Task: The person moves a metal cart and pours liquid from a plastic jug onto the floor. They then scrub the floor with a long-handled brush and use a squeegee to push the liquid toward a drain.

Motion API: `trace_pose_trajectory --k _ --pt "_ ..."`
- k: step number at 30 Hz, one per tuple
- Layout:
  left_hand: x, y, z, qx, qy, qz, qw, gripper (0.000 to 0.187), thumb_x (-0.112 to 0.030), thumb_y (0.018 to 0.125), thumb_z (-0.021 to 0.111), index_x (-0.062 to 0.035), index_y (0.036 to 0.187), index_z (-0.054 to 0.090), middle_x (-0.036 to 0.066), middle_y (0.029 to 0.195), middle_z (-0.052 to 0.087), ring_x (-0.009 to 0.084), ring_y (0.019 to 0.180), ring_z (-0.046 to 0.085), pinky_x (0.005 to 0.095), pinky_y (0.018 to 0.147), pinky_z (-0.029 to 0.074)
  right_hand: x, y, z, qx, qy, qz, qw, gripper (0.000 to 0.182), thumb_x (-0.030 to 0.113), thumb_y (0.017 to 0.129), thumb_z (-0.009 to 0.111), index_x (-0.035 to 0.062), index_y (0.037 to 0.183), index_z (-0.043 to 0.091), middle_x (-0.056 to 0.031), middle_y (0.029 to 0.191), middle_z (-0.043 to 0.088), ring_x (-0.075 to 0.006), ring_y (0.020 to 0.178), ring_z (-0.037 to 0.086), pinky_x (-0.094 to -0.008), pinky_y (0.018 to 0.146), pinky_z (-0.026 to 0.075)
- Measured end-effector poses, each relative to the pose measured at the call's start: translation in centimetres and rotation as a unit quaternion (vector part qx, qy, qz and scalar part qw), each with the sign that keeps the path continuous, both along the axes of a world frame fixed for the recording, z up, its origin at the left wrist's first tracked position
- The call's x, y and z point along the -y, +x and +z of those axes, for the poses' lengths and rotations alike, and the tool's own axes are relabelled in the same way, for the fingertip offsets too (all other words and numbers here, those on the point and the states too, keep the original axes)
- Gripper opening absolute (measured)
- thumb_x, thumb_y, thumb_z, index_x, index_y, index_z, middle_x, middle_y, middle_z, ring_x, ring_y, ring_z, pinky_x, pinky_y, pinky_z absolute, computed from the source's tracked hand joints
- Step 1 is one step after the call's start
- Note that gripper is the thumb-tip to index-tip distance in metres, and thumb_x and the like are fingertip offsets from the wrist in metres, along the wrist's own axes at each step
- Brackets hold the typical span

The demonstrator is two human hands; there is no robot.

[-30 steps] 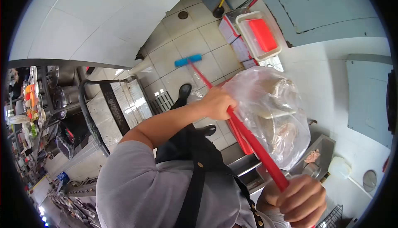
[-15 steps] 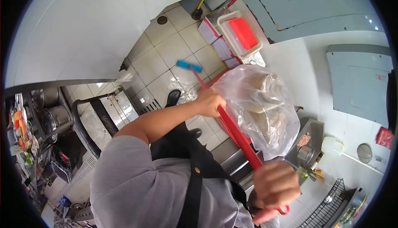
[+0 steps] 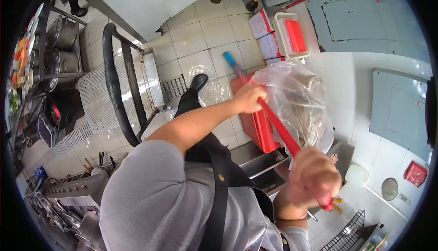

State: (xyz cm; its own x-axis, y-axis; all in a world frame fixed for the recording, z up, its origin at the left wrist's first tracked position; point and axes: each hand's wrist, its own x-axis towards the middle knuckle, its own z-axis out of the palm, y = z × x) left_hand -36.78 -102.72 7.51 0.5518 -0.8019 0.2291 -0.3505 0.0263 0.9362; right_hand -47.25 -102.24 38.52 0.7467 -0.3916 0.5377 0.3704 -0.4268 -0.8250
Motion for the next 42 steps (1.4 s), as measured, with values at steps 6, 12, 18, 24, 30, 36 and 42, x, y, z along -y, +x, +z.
trace_pose_trajectory --k 6,12,18,24,30,36,42 --pt "-8.9 -0.4 6.7 0.086 0.012 0.050 0.995 0.018 -0.018 0.077 0.072 -0.0114 0.063 0.062 0.008 0.069 0.066 0.0335 0.074 0.065 0.0477 0.071 0.047 -2.1 -3.3 5.8 0.098 0.071 0.133 0.984 0.044 0.049 0.095 0.071 0.0154 0.079 0.047 0.0076 0.054 0.048 -0.0050 0.039 0.041 -0.0230 0.041 0.030" --pt "-4.2 12.4 1.1 0.062 -0.009 0.226 0.972 0.033 -0.033 0.093 0.071 -0.0093 0.074 0.059 0.013 0.082 0.064 0.0369 0.080 0.063 0.0493 0.069 0.046 -2.8 5.2 -4.7 -0.001 -0.050 0.090 0.995 0.023 0.005 0.087 0.072 0.0101 0.078 0.051 -0.0025 0.071 0.055 -0.0192 0.064 0.053 -0.0382 0.071 0.048" --pt "-9.4 11.9 -6.9 0.070 0.049 0.367 0.926 0.024 -0.023 0.088 0.071 -0.0075 0.077 0.057 0.015 0.080 0.061 0.0415 0.079 0.060 0.0512 0.070 0.046 -6.6 6.4 -11.7 -0.048 0.111 0.058 0.991 0.031 0.003 0.087 0.072 0.0068 0.072 0.045 -0.0031 0.070 0.052 -0.0172 0.063 0.050 -0.0314 0.062 0.042" --pt "-15.8 -0.6 3.3 0.097 -0.013 0.240 0.966 0.026 -0.019 0.081 0.071 -0.0091 0.063 0.054 0.009 0.070 0.061 0.0324 0.073 0.061 0.0454 0.072 0.044 -7.0 -3.1 2.4 0.040 0.210 0.172 0.962 0.035 0.024 0.081 0.077 0.0095 0.070 0.048 -0.0038 0.061 0.052 -0.0210 0.052 0.051 -0.0358 0.055 0.043" --pt "-12.9 3.0 0.9 0.091 0.075 0.167 0.979 0.036 -0.033 0.093 0.069 -0.0070 0.071 0.058 0.014 0.078 0.063 0.0389 0.077 0.061 0.0510 0.069 0.046 -11.5 -3.3 -4.7 -0.013 0.074 -0.056 0.996 0.031 0.010 0.081 0.076 0.0069 0.069 0.047 -0.0065 0.062 0.053 -0.0235 0.058 0.056 -0.0389 0.064 0.051" --pt "-13.4 1.4 -5.2 0.149 0.004 0.128 0.981 0.033 -0.028 0.094 0.067 -0.0063 0.071 0.058 0.015 0.078 0.062 0.0389 0.070 0.060 0.0491 0.066 0.047 -14.2 -4.5 -6.6 -0.082 0.111 -0.057 0.989 0.028 0.002 0.081 0.069 0.0062 0.069 0.044 -0.0051 0.066 0.051 -0.0214 0.060 0.050 -0.0361 0.063 0.046" --pt "-19.5 -9.2 6.7 0.124 -0.041 -0.018 0.991 0.038 -0.023 0.091 0.068 -0.0090 0.059 0.053 0.011 0.060 0.056 0.0350 0.059 0.057 0.0469 0.061 0.044 -14.7 -13.2 5.4 0.053 0.129 -0.003 0.990 0.048 0.037 0.091 0.074 0.0120 0.066 0.042 0.0035 0.052 0.046 -0.0144 0.042 0.045 -0.0355 0.048 0.045"
